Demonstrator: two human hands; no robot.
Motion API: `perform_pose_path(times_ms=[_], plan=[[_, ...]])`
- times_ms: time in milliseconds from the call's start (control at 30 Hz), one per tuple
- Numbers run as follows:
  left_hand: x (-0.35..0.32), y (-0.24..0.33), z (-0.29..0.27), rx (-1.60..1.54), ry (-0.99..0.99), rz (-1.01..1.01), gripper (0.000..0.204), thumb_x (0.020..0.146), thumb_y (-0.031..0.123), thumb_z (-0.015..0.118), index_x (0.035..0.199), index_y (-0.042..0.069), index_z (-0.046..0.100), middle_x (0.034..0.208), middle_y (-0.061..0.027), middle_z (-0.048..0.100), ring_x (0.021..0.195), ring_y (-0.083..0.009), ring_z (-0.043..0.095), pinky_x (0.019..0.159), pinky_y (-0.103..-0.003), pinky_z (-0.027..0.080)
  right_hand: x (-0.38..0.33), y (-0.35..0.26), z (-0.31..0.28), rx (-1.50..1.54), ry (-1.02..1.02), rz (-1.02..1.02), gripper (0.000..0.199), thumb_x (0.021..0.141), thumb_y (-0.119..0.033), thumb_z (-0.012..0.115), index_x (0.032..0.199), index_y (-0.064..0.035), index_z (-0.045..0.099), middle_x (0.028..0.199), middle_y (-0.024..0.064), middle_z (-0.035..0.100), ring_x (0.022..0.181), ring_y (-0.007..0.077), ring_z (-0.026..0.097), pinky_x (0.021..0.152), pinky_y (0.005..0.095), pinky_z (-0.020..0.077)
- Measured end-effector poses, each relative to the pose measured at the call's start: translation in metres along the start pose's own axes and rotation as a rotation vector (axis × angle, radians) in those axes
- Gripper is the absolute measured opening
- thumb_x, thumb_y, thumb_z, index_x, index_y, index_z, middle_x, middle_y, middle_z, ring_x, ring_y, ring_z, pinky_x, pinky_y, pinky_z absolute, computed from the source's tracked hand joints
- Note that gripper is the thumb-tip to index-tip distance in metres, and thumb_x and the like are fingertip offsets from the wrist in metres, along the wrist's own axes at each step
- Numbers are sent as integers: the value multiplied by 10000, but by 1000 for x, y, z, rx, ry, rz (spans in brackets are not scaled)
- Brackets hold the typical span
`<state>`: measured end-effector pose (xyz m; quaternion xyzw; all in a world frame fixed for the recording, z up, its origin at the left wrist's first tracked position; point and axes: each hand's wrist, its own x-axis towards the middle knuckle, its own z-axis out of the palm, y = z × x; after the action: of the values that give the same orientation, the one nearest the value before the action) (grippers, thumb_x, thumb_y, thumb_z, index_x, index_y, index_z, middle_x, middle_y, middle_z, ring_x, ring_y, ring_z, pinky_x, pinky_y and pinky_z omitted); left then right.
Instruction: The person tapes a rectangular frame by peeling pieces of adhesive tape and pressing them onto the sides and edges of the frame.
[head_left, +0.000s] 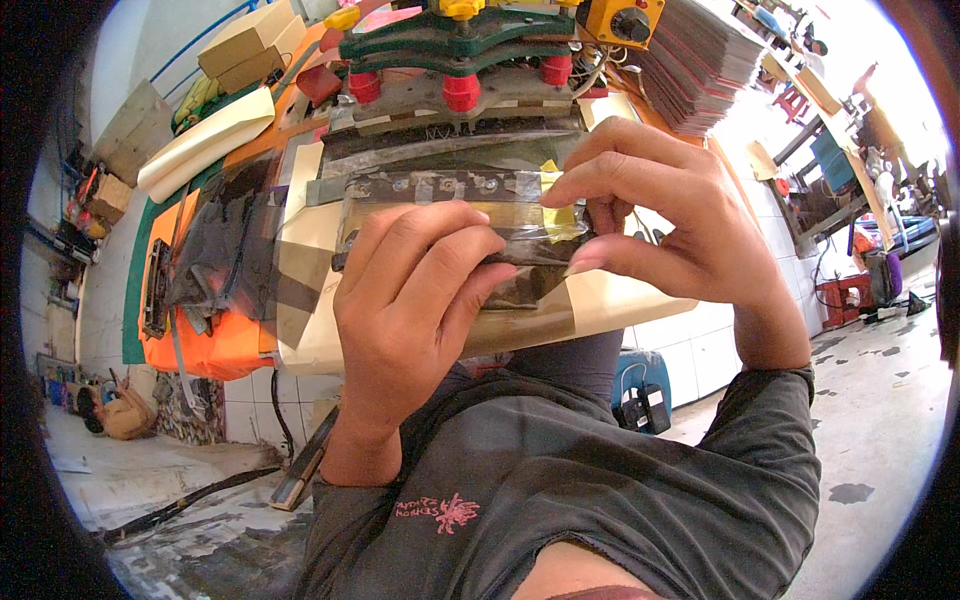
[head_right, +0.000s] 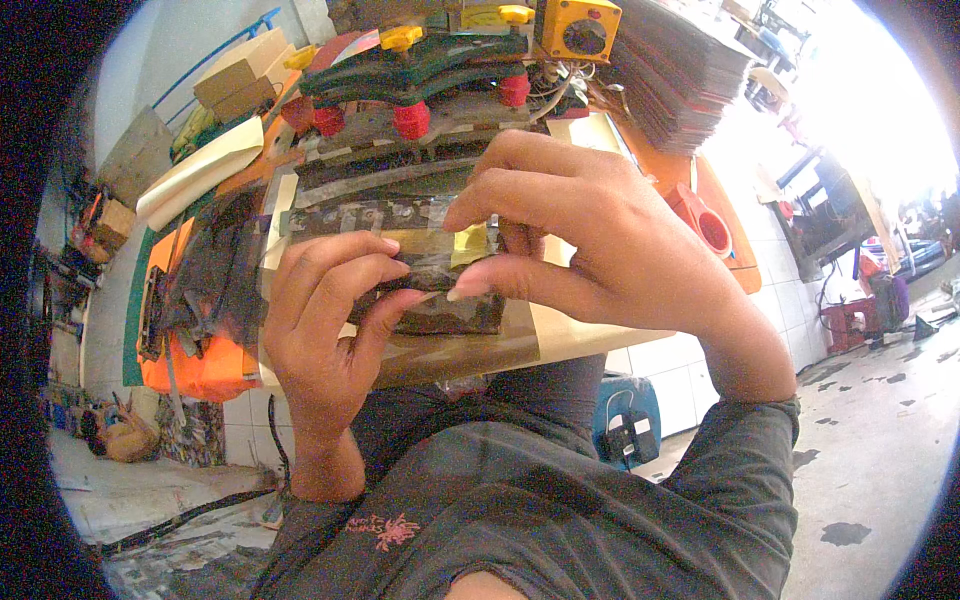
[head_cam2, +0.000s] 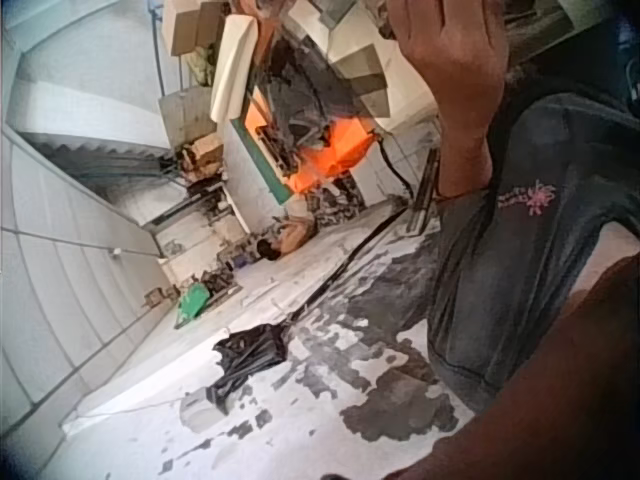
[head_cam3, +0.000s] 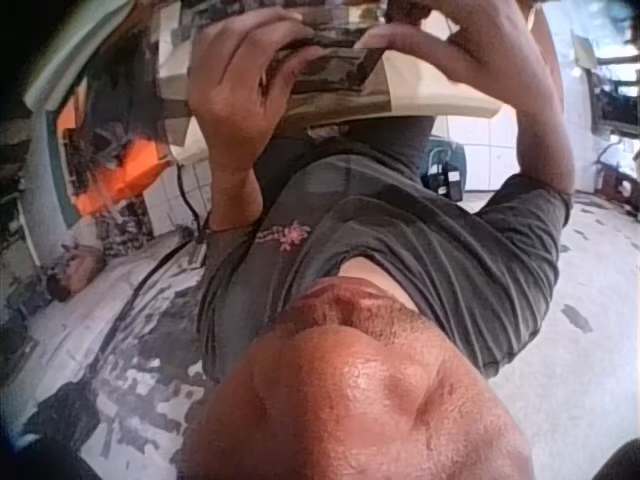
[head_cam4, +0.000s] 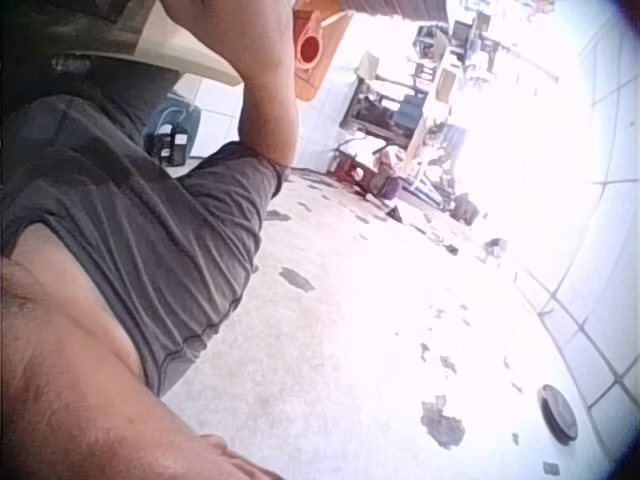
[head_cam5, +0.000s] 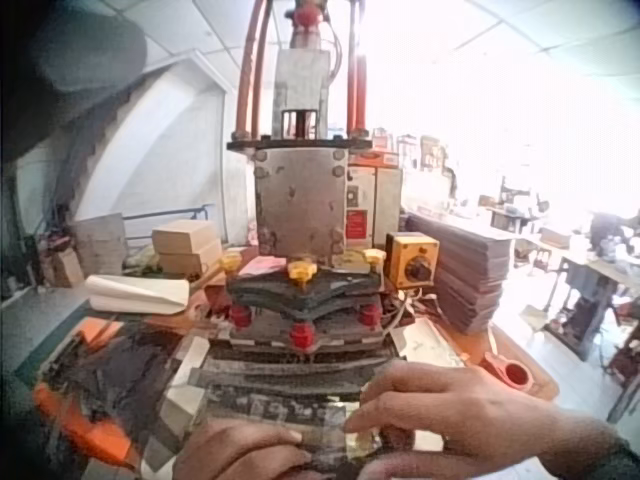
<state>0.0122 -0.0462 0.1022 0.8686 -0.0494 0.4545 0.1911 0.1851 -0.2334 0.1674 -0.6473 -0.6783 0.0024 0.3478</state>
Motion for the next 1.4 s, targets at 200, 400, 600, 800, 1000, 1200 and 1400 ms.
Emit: perform_pose_path(times_ms=[200, 400, 600, 800, 1000, 1200, 1400], plan=[[0, 1, -1, 5, -2, 2, 258, 772, 125, 887, 987, 73, 754, 1080, -78, 766, 1003, -288, 710, 875, -400, 553, 0, 11, 14, -128, 86, -117, 194, 933, -130, 781, 998, -29, 629, 941, 141, 632, 805, 351, 679, 685, 426, 527], [7, 2, -11, -12, -73, -46, 431, 791, 216, 887, 1159, 56, 732, 1199, -132, 745, 1120, -353, 699, 993, -440, 539, -11, -1, 23, -208, 114, 24, 134, 917, 10, 757, 991, 24, 647, 1018, 156, 732, 917, 287, 746, 775, 361, 585], [35, -12, -21, 153, -200, 104, 682, 845, 456, 819, 1376, 50, 683, 1428, -168, 682, 1305, -383, 650, 1177, -501, 447, -14, -2, 27, -223, 150, 44, 113, 928, 30, 736, 992, 35, 643, 1015, 153, 734, 858, 240, 747, 733, 323, 587], [26, -23, -18, 51, -311, 37, 692, 839, 507, 800, 1368, 70, 708, 1375, -146, 721, 1297, -372, 662, 1174, -504, 464, -13, 5, 34, -121, 233, 29, 88, 976, 16, 717, 982, 34, 632, 993, 139, 740, 775, 176, 717, 684, 278, 574], [26, -22, -16, 9, -264, 13, 632, 808, 440, 851, 1304, 63, 742, 1314, -145, 748, 1258, -352, 685, 1102, -446, 517, -18, 13, 41, -70, 351, 41, 104, 1046, -34, 671, 994, 22, 601, 927, 106, 719, 746, 110, 672, 654, 258, 551], [25, -19, -16, -10, -262, -5, 633, 800, 441, 855, 1291, 57, 745, 1298, -140, 753, 1238, -350, 691, 1088, -445, 523, -18, 11, 51, 487, 553, 295, 173, 1105, -142, 633, 1016, -6, 575, 717, 19, 611, 591, 79, 598, 536, 243, 473], [24, -20, -15, -14, -256, -18, 623, 792, 423, 871, 1286, 64, 749, 1298, -140, 752, 1233, -354, 691, 1079, -444, 529, -14, 14, 47, 572, 586, 362, 194, 1111, -179, 634, 1022, -16, 578, 712, 6, 592, 561, 67, 571, 496, 228, 452]])
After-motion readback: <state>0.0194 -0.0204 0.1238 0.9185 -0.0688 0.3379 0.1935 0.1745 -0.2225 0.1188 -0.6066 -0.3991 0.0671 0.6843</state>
